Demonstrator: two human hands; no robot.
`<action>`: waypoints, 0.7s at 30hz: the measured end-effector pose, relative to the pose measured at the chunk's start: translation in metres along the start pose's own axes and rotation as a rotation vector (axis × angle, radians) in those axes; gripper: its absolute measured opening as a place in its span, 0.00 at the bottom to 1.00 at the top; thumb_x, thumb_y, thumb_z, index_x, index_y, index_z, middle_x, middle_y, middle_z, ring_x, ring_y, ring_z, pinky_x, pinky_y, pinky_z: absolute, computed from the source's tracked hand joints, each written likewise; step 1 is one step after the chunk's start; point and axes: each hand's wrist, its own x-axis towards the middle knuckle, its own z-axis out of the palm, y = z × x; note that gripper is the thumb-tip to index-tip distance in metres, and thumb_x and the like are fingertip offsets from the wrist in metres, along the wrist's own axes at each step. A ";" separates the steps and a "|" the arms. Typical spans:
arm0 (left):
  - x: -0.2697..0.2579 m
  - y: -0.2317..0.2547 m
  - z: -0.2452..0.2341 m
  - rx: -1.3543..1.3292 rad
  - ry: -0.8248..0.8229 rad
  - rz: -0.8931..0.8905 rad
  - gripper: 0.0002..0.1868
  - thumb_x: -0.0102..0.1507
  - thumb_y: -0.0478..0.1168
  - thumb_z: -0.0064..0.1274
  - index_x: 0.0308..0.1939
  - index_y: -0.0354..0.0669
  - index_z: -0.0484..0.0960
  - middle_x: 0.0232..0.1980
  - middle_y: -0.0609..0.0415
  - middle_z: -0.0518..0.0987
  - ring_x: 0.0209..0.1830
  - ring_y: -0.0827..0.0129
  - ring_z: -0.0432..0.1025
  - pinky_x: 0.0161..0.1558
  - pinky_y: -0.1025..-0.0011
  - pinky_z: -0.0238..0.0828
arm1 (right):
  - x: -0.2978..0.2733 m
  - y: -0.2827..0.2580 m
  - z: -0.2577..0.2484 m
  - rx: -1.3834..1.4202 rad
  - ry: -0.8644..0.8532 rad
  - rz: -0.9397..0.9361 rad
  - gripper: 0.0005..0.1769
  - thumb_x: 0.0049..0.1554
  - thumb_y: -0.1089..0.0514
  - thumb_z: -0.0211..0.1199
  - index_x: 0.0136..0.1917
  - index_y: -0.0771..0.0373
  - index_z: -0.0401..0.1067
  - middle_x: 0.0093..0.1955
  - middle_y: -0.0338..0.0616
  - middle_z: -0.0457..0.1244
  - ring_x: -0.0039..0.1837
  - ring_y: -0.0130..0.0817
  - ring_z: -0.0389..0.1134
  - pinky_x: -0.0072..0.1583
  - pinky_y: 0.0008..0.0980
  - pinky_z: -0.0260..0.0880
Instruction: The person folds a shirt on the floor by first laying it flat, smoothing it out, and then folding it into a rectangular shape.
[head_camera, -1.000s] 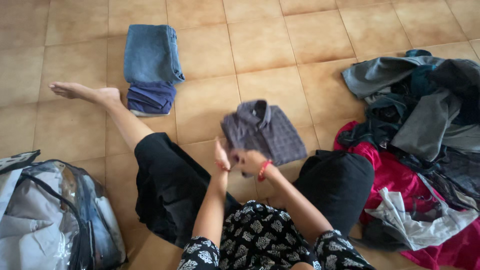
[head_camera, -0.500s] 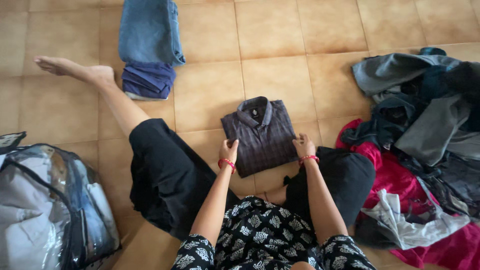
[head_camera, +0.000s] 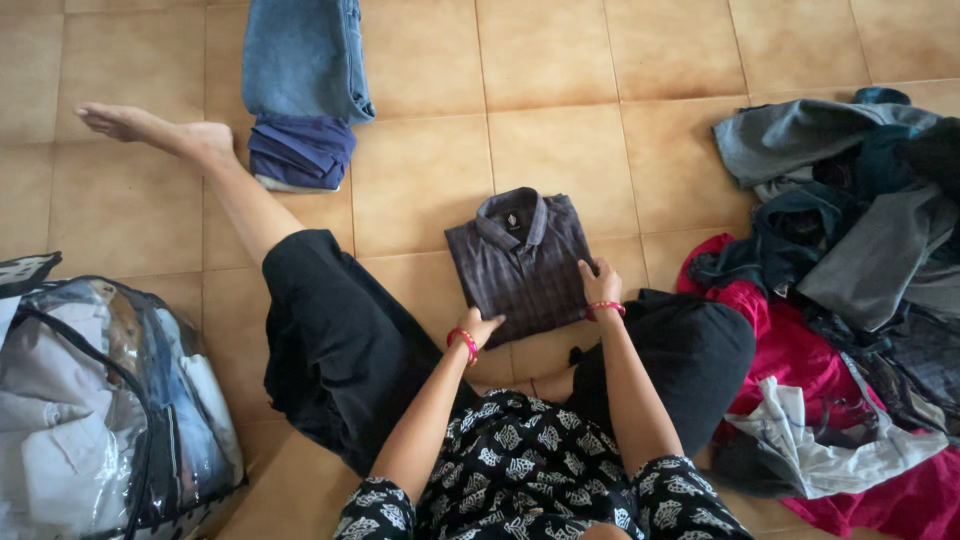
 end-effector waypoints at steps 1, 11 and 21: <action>0.000 0.000 -0.001 0.036 -0.021 -0.011 0.41 0.58 0.60 0.63 0.59 0.27 0.75 0.59 0.30 0.78 0.60 0.46 0.74 0.60 0.58 0.71 | 0.001 0.001 -0.001 0.038 -0.026 0.036 0.25 0.58 0.40 0.67 0.50 0.65 0.77 0.45 0.58 0.70 0.48 0.55 0.72 0.51 0.45 0.70; 0.006 -0.022 -0.039 0.262 0.157 -0.019 0.36 0.62 0.59 0.56 0.63 0.33 0.75 0.60 0.32 0.77 0.62 0.42 0.72 0.62 0.53 0.68 | 0.000 -0.012 -0.002 0.463 -0.112 -0.085 0.15 0.59 0.52 0.66 0.54 0.63 0.78 0.48 0.46 0.73 0.50 0.39 0.75 0.52 0.35 0.75; -0.013 -0.032 -0.057 0.281 0.051 -0.045 0.29 0.64 0.57 0.54 0.59 0.39 0.81 0.57 0.38 0.82 0.60 0.49 0.76 0.61 0.58 0.71 | 0.070 -0.023 0.003 0.384 0.516 -0.217 0.30 0.65 0.57 0.62 0.73 0.76 0.59 0.72 0.67 0.58 0.73 0.64 0.59 0.71 0.53 0.57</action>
